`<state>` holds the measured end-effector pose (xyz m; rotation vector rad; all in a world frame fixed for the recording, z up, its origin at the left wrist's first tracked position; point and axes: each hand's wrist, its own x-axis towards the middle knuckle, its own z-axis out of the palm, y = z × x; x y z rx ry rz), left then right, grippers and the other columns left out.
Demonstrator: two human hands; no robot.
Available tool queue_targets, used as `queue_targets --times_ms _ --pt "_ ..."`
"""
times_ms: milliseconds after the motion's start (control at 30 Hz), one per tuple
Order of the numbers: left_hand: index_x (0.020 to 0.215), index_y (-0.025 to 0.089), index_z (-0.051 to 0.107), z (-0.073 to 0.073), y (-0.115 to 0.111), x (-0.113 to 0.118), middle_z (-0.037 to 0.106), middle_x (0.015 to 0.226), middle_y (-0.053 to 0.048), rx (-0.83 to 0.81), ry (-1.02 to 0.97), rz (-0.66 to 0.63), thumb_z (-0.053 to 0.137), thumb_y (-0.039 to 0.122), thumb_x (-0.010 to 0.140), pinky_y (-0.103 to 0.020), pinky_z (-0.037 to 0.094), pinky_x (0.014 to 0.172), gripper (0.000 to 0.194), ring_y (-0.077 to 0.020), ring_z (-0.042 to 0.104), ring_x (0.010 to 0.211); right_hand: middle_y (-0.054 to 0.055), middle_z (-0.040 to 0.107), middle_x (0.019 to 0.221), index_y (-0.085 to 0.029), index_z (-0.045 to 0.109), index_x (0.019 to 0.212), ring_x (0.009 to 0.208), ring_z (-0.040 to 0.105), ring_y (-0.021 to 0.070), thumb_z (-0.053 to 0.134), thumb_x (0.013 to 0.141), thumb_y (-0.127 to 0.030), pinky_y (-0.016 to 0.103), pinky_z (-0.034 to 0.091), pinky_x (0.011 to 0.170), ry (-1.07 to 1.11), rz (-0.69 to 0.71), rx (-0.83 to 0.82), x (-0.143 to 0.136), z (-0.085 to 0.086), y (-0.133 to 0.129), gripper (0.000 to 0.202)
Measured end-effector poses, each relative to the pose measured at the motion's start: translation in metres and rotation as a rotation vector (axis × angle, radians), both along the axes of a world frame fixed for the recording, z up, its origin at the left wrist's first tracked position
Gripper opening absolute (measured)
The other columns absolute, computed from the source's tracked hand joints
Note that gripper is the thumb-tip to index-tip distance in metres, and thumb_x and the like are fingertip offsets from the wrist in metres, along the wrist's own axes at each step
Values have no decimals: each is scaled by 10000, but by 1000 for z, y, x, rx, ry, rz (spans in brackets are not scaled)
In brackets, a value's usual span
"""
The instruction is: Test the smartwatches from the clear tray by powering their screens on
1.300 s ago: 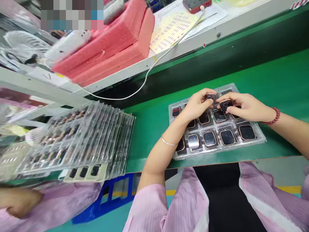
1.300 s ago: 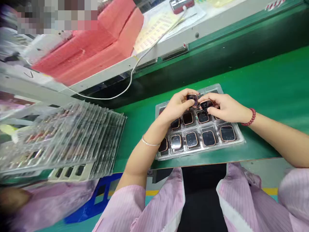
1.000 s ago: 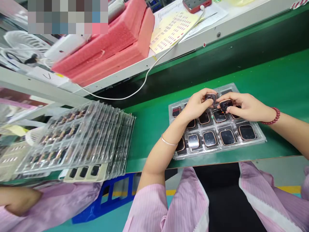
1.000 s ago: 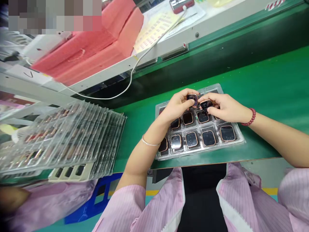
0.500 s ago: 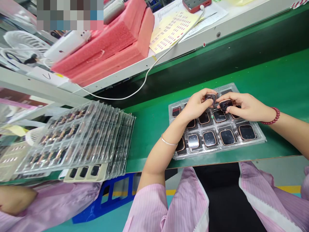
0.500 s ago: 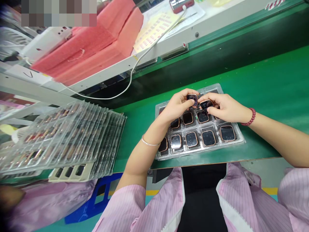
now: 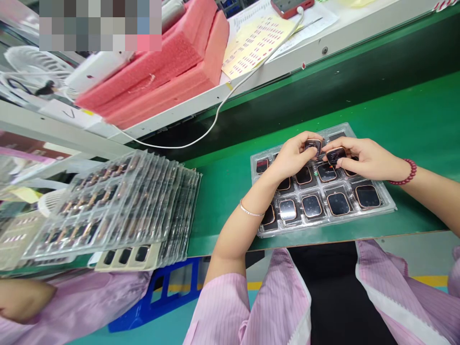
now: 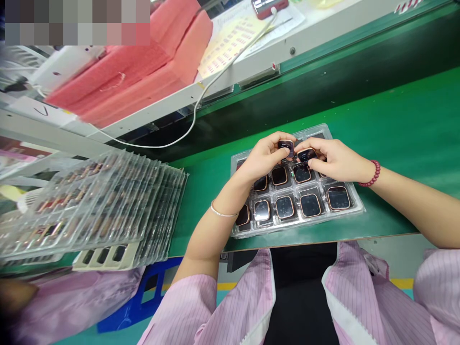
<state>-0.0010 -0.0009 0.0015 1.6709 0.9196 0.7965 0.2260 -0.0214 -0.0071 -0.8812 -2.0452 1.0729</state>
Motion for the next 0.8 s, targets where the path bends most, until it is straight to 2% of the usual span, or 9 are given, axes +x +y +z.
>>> queue_targets --times_ms 300,800 --pt "1104 136 584 0 0 0 670 1060 -68 1 16 2 541 177 832 -273 541 792 278 -130 638 838 73 732 1116 -219 709 1201 804 685 238 645 841 -297 356 545 718 26 6 -21 -1 2 -1 374" --pt "1104 135 585 1 -1 0 688 1098 -84 6 35 -1 534 177 843 -273 543 786 269 -144 659 866 67 731 1099 -212 701 1211 723 655 206 643 843 -296 320 522 639 11 2 -36 0 2 -1 382"
